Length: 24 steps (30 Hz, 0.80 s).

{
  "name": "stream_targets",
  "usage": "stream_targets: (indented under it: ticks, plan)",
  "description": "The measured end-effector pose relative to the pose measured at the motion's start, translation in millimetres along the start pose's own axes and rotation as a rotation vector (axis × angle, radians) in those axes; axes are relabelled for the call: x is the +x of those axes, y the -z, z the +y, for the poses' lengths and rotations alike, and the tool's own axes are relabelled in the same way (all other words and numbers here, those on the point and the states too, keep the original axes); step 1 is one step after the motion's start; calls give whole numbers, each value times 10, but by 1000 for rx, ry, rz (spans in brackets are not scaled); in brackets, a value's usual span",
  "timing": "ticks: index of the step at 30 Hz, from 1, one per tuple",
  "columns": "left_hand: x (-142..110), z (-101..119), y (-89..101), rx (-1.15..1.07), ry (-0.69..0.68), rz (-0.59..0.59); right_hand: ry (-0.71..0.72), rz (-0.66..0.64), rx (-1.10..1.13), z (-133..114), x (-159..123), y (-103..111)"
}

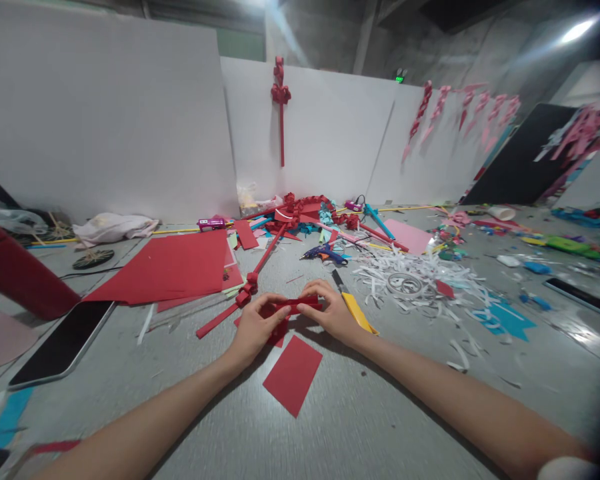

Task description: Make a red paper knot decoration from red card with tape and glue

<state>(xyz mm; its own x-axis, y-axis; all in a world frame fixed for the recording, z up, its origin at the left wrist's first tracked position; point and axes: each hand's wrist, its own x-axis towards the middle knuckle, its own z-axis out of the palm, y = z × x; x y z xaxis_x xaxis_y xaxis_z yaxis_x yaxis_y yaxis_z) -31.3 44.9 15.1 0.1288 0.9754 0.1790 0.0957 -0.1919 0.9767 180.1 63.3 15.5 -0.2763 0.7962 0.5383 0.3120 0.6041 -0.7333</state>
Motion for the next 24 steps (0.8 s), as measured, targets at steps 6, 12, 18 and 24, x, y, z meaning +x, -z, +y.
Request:
stream_targets:
  ticks: [6,12,18,24]
  plan:
    - [-2,-15,-8,-5,18,11,-4,-6,-4,4,0,2]
    - [6,-43,-2,44,12,0,11,-6,1,14,-11,-6]
    - [17,-49,-1,49,-17,3,6,-16,-1,11,-11,-7]
    - [6,-27,-5,58,-32,6,6,-15,6,4,-10,-7]
